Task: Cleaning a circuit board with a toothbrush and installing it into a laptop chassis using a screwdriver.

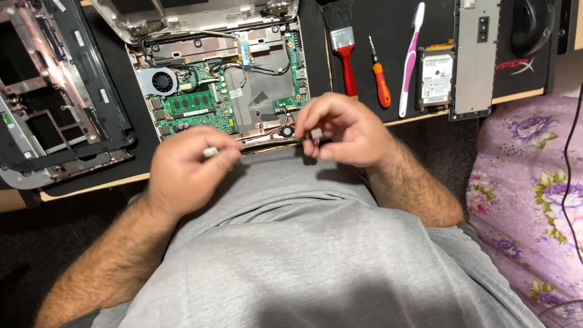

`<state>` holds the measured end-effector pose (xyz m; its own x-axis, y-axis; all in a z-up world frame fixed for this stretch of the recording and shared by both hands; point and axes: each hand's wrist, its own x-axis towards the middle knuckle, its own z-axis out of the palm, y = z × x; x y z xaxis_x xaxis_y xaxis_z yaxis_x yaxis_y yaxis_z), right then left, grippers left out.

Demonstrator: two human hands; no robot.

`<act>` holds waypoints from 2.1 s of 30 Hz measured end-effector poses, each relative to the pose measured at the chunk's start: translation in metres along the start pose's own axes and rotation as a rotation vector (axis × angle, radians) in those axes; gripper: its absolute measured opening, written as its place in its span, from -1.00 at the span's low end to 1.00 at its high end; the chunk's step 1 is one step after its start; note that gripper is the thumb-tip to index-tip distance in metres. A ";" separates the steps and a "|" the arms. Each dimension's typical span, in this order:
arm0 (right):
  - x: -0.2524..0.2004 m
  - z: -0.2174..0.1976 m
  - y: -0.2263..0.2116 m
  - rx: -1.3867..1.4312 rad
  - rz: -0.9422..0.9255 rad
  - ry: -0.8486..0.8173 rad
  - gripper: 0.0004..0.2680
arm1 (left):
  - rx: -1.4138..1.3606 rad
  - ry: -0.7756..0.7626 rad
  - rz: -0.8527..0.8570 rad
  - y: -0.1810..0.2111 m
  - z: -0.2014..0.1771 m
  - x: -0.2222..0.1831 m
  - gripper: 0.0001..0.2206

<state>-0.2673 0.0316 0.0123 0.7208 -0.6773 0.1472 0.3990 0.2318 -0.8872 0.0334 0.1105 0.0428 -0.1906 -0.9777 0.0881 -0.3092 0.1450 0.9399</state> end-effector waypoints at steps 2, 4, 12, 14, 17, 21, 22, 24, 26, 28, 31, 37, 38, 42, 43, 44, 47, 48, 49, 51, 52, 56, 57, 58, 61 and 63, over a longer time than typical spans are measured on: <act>0.001 0.007 -0.005 -0.098 -0.076 0.030 -0.71 | -0.290 0.069 -0.309 -0.001 0.007 -0.003 -0.93; 0.002 0.009 -0.006 -0.197 -0.156 0.069 -0.72 | -0.580 0.127 -0.617 -0.004 0.010 -0.005 -0.87; -0.002 0.009 0.001 -0.431 -0.114 0.121 -0.78 | -1.070 0.104 -0.650 -0.007 0.008 -0.005 -0.78; 0.000 0.016 -0.003 -0.597 -0.141 0.127 -0.81 | -1.093 0.107 -0.627 -0.013 0.007 -0.010 -0.79; -0.001 0.021 -0.001 -0.848 -0.209 0.133 -0.86 | -1.076 0.074 -0.595 -0.008 0.007 -0.013 -0.81; -0.002 0.012 0.007 -1.307 -0.408 0.129 -0.89 | -0.565 -0.048 -0.439 0.003 0.003 -0.013 -0.86; -0.005 0.004 0.015 -1.306 -0.408 0.123 -0.89 | -0.567 -0.042 -0.439 0.000 0.001 -0.012 -0.86; -0.011 -0.010 0.031 -1.450 -0.368 0.123 -0.87 | 0.026 -0.114 -0.098 -0.006 -0.003 -0.009 -0.90; -0.004 -0.009 0.030 -1.501 -0.341 0.138 -0.88 | 0.064 -0.117 -0.093 -0.001 0.000 -0.007 -0.89; 0.002 -0.010 0.030 -1.556 -0.318 0.155 -0.89 | 0.104 -0.119 -0.085 0.002 0.001 -0.005 -0.87; 0.009 -0.012 0.030 -1.559 -0.337 0.130 -0.90 | 0.151 -0.131 -0.067 0.001 -0.001 -0.002 -0.89; 0.015 -0.016 0.035 -1.581 -0.380 0.071 -0.92 | 0.167 -0.122 -0.080 -0.007 -0.005 -0.001 -0.89; 0.015 -0.018 0.036 -1.594 -0.372 0.068 -0.91 | 0.164 -0.128 -0.083 -0.007 -0.005 0.000 -0.90; 0.014 -0.021 0.035 -1.594 -0.329 0.070 -0.90 | 0.163 -0.144 -0.093 -0.007 -0.004 0.003 -0.90; 0.012 -0.022 0.037 -1.592 -0.327 0.067 -0.90 | 0.161 -0.142 -0.096 -0.006 -0.004 0.003 -0.90; 0.011 -0.024 0.038 -1.590 -0.325 0.076 -0.90 | 0.160 -0.149 -0.095 -0.006 -0.004 0.004 -0.91; 0.011 -0.022 0.034 -1.585 -0.301 0.074 -0.90 | 0.164 -0.159 -0.096 -0.008 -0.003 0.005 -0.91; 0.012 -0.020 0.031 -1.581 -0.282 0.066 -0.90 | 0.171 -0.162 -0.097 -0.008 -0.002 0.005 -0.91; 0.014 -0.019 0.031 -1.582 -0.281 0.066 -0.90 | 0.170 -0.162 -0.096 -0.009 -0.002 0.005 -0.91; 0.016 -0.018 0.030 -1.550 -0.298 0.081 -0.89 | 0.161 -0.160 -0.099 -0.009 -0.003 0.005 -0.91; 0.015 -0.017 0.031 -1.551 -0.297 0.082 -0.89 | 0.161 -0.161 -0.098 -0.009 -0.003 0.004 -0.91; 0.015 -0.016 0.032 -1.503 -0.298 0.112 -0.88 | 0.161 -0.150 -0.096 -0.009 -0.004 0.003 -0.91; 0.015 -0.016 0.032 -1.464 -0.294 0.122 -0.87 | 0.154 -0.150 -0.092 -0.009 -0.005 0.003 -0.91; 0.015 -0.016 0.032 -1.463 -0.296 0.118 -0.87 | 0.155 -0.146 -0.094 -0.008 -0.005 0.003 -0.91; 0.016 -0.017 0.032 -1.445 -0.280 0.128 -0.88 | 0.150 -0.145 -0.097 -0.005 -0.006 0.002 -0.92; 0.016 -0.018 0.032 -1.416 -0.285 0.143 -0.87 | 0.156 -0.169 -0.105 -0.004 -0.005 0.003 -0.91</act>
<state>-0.2529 0.0158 -0.0218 0.6191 -0.6638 0.4196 -0.4284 -0.7334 -0.5279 0.0387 0.1063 0.0410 -0.2987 -0.9513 -0.0759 -0.4732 0.0786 0.8775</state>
